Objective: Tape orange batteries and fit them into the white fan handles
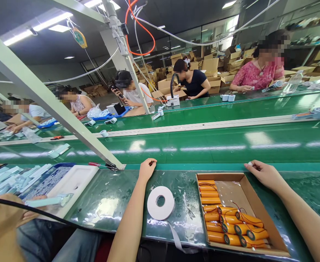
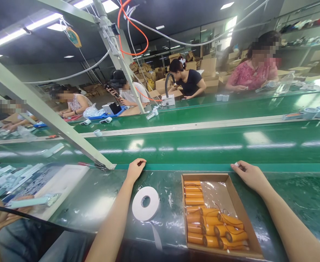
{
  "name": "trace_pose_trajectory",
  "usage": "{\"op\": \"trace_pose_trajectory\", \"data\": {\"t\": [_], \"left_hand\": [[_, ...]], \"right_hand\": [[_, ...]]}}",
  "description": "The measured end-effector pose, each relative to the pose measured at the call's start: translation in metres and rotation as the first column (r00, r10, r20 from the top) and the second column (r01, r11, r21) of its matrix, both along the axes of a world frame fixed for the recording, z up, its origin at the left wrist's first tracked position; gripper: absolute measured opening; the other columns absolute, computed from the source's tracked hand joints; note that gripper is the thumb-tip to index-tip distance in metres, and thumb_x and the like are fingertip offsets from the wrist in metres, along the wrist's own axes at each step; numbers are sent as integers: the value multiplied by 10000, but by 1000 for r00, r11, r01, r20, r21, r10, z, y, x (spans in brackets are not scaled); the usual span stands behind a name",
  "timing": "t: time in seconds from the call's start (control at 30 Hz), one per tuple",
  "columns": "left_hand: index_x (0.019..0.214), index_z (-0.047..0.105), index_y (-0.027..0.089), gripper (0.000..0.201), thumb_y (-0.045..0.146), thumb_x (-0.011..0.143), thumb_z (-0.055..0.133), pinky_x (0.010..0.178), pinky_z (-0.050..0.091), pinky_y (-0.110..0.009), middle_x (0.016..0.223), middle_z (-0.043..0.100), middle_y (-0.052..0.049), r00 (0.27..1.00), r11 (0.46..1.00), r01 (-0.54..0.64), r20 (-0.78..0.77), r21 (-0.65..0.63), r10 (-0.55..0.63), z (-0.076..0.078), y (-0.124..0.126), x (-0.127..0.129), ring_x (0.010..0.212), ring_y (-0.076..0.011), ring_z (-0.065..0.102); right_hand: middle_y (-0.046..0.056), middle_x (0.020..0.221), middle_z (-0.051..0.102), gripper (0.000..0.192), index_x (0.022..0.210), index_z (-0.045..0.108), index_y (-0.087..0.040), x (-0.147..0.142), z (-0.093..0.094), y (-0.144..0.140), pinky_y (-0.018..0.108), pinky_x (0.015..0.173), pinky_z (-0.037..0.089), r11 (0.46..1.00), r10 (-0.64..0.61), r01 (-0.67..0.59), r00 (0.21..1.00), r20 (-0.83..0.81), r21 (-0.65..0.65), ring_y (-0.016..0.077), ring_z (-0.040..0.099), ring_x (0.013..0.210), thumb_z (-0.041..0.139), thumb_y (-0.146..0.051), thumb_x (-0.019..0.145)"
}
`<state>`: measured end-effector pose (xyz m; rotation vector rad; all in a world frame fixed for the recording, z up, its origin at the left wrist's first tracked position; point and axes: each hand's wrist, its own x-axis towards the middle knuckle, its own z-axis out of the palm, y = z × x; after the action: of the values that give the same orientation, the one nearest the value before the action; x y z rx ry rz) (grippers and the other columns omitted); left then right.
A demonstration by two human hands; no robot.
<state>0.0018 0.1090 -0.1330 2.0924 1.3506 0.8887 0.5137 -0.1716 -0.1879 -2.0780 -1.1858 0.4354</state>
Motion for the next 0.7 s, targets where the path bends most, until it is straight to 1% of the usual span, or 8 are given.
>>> {"op": "trace_pose_trajectory", "data": {"t": [0.3,0.5,0.7], "left_hand": [[875,750,235,193,281,799,579,854,542,-345,944,754,-37,1000,1000,-8,-13,-11,8,1,0,1,838,-212,668],[866,750,234,177,283,808,589,859,552,-351,938,759,-38,1000,1000,-17,-19,-17,17,3,-2,1,837,-217,677],[875,743,229,189,300,819,577,846,554,-349,938,760,-43,1000,999,-26,-17,-24,26,5,-4,2,832,-217,679]], "right_hand": [[8,745,626,641,853,623,-220,-2,2,0,277,682,392,999,-5,5,1000,-14,-32,186,548,706,478,-844,832],[29,739,632,621,857,631,-211,0,1,-1,289,671,395,1000,6,-6,1000,-17,-5,202,550,692,508,-819,840],[36,738,635,626,847,630,-211,0,1,-1,293,662,399,1000,8,-8,1000,-14,-6,209,555,683,513,-826,830]]}}
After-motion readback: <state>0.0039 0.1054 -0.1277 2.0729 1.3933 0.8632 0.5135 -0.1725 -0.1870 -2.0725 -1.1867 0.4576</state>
